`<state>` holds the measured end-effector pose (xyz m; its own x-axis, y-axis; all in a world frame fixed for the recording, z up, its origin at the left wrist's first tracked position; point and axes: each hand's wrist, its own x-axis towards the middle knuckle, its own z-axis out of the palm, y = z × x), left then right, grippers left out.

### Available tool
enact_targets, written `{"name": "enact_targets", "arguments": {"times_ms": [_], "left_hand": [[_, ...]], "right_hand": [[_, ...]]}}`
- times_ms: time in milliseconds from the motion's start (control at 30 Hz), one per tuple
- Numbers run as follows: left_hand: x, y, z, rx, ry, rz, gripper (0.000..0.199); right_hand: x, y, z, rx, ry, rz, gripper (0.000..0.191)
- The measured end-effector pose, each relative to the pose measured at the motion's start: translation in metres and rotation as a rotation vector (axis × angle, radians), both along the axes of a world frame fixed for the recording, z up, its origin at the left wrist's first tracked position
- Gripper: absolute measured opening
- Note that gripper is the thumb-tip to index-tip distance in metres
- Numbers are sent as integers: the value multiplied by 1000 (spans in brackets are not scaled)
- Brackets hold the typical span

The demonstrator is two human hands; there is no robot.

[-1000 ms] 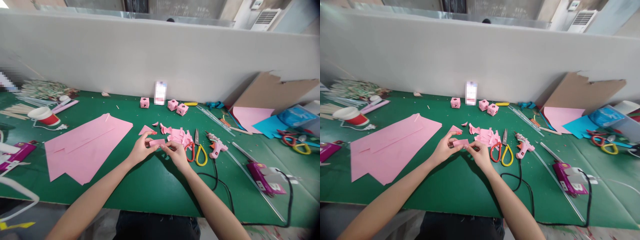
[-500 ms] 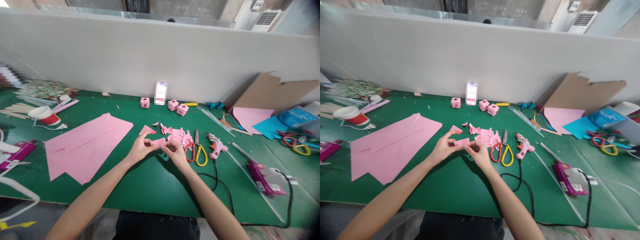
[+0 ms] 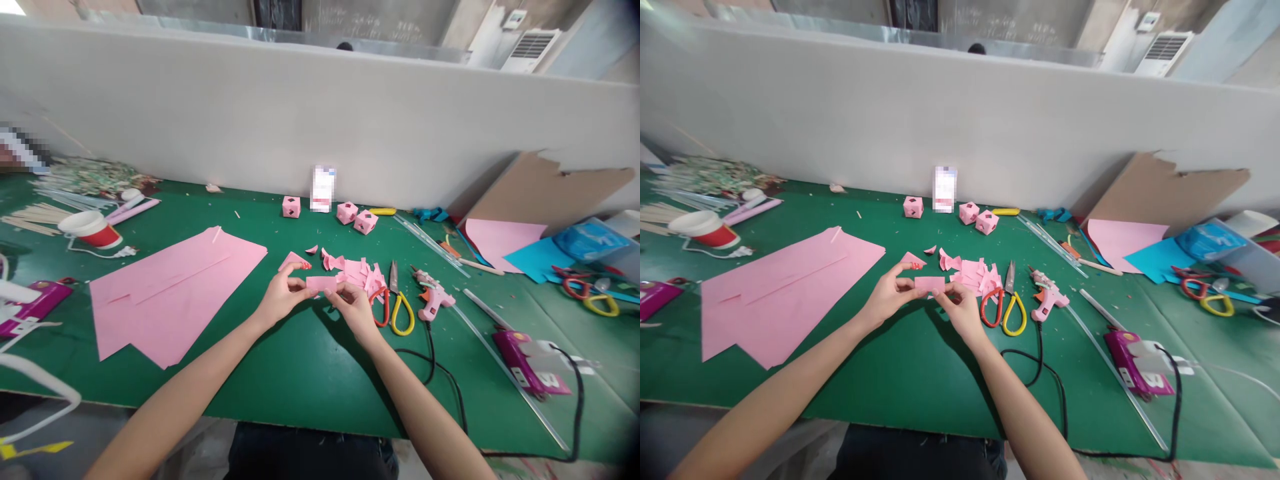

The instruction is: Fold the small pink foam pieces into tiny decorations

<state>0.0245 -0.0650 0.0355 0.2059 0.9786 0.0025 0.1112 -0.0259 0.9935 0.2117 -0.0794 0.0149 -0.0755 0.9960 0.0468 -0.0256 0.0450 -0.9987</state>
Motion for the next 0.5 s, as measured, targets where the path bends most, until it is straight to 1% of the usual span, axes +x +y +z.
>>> {"name": "enact_targets", "arguments": {"times_ms": [167,367,500], "left_hand": [[0,-1,1,28,59,-17,64],[4,-3,2,40,96,15,62],[5,-3,1,53,57,9,61]], "right_hand": [[-1,-1,3,6,-50,59,34],[1,-2,2,82,-168,-36,35],[2,-2,0,82,-168,-38,36]]}}
